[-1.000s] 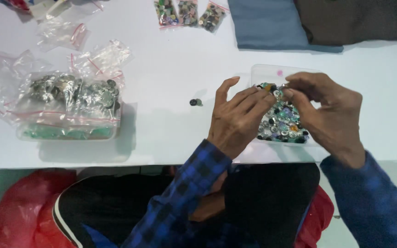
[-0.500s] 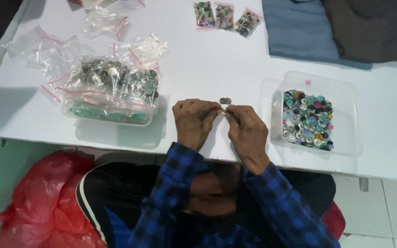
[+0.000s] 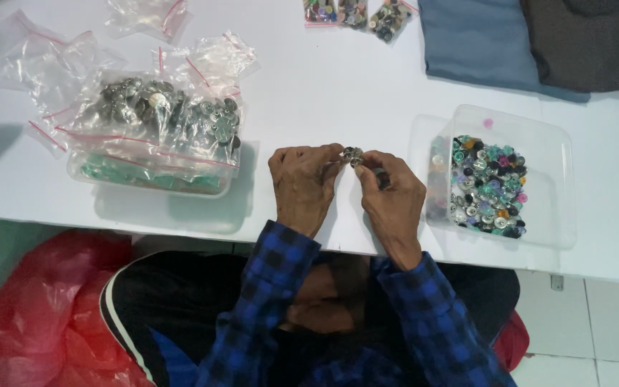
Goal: The person sorts colorful buttons from a clear plastic container into small ziplock bags. They pick up buttons with both hands, place them into a bag, and then seal the bag before repeating the process with more buttons.
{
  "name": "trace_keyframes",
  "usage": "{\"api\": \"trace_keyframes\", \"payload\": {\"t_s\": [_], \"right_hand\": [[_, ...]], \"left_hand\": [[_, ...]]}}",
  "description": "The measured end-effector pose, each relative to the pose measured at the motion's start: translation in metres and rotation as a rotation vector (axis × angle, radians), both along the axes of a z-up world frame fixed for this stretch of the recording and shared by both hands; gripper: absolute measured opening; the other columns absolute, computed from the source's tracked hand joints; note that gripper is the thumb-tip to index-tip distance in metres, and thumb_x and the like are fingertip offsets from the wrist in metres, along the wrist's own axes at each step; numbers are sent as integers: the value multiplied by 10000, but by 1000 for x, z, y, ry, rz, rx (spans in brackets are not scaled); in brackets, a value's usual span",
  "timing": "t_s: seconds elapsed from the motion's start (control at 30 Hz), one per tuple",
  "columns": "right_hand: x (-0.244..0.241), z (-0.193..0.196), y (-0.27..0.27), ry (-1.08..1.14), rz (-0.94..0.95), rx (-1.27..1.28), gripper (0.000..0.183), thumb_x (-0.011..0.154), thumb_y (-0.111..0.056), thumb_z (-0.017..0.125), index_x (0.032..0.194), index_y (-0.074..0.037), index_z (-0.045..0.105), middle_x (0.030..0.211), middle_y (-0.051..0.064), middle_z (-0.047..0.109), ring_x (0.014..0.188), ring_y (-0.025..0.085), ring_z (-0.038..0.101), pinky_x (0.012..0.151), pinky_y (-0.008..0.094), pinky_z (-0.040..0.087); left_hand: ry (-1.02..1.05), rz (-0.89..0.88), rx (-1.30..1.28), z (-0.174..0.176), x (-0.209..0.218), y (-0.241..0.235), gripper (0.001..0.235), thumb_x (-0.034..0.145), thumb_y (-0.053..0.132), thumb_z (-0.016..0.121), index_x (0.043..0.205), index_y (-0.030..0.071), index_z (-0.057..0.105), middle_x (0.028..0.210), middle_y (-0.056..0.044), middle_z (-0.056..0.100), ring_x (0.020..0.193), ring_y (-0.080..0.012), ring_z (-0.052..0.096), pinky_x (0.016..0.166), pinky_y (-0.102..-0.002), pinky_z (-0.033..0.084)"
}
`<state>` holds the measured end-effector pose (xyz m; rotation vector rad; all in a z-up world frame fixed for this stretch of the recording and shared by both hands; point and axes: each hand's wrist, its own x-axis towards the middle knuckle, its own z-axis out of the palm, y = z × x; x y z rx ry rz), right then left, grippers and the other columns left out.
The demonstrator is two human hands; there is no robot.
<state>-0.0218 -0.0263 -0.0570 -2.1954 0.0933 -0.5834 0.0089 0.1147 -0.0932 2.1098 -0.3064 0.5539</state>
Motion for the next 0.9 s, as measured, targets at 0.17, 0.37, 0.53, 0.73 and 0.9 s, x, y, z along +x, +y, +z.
{"api": "trace_keyframes", "payload": {"t_s": [0.17,0.37,0.53,0.73,0.9], "right_hand": [[4,-1,-1,-10,-6,-35,166,866,-87,815,1021,-117,763,847,101,735,656,223,671,575,330,562],[3,0,-2,-26,-19,21,241,858,-92,810,1088,-104,740,880,122,732,605,201,648,566,338,563],[-10,-1,-1,-54,44,19,446,919,-122,765,1310,20,604,1062,245,675,630,269,672,567,397,569],[-62,55,-3,-186,142,-122,272,991,-81,674,1258,-28,680,1041,155,692,715,303,742,575,377,635],[-86,97,-94,-239,104,-346,170,918,-60,767,1060,-148,797,939,15,742,835,231,748,710,332,609]], "left_hand": [[-14,5,2,5,1,3,162,878,145,799,1012,220,746,917,71,770,936,-180,670,1010,-405,321],[-3,-27,22,7,1,6,231,885,177,813,1095,245,746,931,88,761,974,-168,656,1025,-382,325],[33,-41,28,7,-8,8,300,895,206,812,1184,193,736,971,28,762,1033,-222,643,1084,-416,343],[-60,-109,67,15,-18,5,350,931,189,778,1257,92,695,1081,-118,745,1080,-351,653,1165,-535,344],[-154,-188,-102,53,-42,-15,212,891,112,814,1096,126,762,1064,-22,769,1070,-274,703,1048,-418,450]]}}
